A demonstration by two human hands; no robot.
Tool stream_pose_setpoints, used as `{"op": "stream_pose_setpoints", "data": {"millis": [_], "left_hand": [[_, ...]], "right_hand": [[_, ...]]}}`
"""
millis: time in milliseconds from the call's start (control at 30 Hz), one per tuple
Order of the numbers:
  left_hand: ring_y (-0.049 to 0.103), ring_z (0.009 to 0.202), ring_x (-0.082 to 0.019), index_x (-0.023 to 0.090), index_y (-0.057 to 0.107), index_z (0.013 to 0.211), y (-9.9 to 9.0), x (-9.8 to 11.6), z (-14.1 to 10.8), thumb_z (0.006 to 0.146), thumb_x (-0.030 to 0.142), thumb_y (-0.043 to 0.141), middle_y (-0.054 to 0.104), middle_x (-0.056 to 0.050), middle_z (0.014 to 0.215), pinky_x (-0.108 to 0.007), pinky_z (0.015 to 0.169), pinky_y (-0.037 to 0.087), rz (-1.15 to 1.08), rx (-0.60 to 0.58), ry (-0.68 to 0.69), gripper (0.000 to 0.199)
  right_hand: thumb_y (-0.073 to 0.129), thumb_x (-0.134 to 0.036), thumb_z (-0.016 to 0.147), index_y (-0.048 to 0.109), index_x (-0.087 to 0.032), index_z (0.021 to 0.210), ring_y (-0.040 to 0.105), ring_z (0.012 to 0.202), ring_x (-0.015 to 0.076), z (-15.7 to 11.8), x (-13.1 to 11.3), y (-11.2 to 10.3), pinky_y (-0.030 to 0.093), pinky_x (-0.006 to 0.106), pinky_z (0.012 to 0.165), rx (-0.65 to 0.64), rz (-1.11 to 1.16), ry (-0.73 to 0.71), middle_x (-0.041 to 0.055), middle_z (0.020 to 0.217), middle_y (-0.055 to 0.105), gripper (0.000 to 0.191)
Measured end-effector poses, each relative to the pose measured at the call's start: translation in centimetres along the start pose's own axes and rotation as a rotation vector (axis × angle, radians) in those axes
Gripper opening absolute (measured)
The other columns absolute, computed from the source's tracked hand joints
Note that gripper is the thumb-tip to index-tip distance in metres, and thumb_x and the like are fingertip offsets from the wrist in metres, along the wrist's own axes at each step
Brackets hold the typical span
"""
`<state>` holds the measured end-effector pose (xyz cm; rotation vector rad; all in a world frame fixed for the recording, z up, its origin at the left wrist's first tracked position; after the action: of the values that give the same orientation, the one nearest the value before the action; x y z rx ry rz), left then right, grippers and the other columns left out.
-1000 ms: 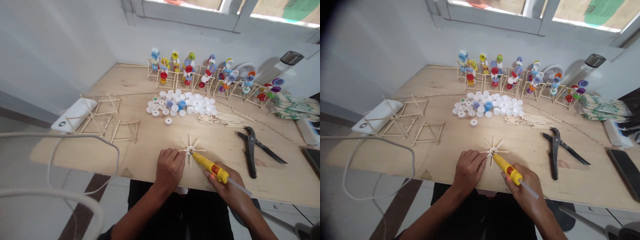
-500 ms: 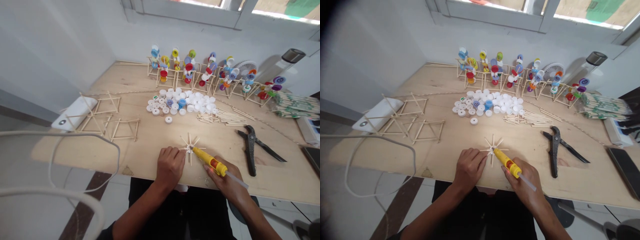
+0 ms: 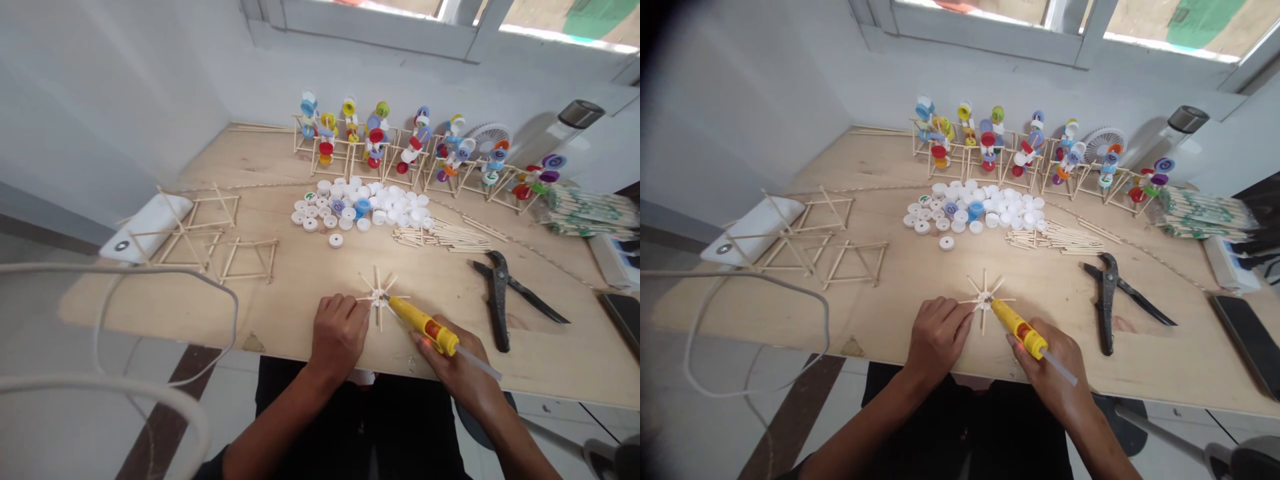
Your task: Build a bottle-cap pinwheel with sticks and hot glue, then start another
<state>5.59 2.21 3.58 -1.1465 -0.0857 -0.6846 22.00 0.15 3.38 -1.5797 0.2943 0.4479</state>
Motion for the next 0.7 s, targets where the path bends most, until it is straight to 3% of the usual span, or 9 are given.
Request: {"op": "stream_pose_setpoints", "data": {"millis": [533, 700], "left_hand": [[0.050, 0.069, -0.018, 0.017, 0.065, 0.087, 0.0, 0.1, 0.0, 0.088, 0.019, 0.049, 0.061, -0.004, 0.073, -0.034, 0.065, 0.036, 0.003, -0.014, -0.001, 0.016], [0.050, 0.069, -0.018, 0.017, 0.065, 0.085, -0.1, 0.1, 0.1, 0.088, 0.019, 0.049, 0.061, -0.004, 0.073, -0.034, 0.065, 0.037, 0.008, -0.008, 0.003, 0.016]], "right_hand": [[0.047, -0.045, 0.087, 0.050, -0.021, 0.067, 0.053, 0.052, 0.0140, 0.3, -1.2, 0.7, 0.036, 0.024, 0.050, -0.025, 0.010, -0.023, -0.0009, 0.059, 0.057, 0.031], [0.047, -0.045, 0.087, 0.050, -0.021, 0.068, 0.053, 0.052, 0.0136, -0.1, -0.5, 0.3, 0.037, 0.024, 0.051, -0.027, 0.079, 0.020, -0.0016, 0.059, 0.056, 0.031]]}}
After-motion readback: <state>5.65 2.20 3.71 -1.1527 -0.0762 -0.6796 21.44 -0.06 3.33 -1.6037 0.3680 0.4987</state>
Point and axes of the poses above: each hand's wrist, its own z-axis towards the middle knuckle, its own y-axis out of the palm, x = y × z, the point moved 10 cm from there along z, towards the middle knuckle
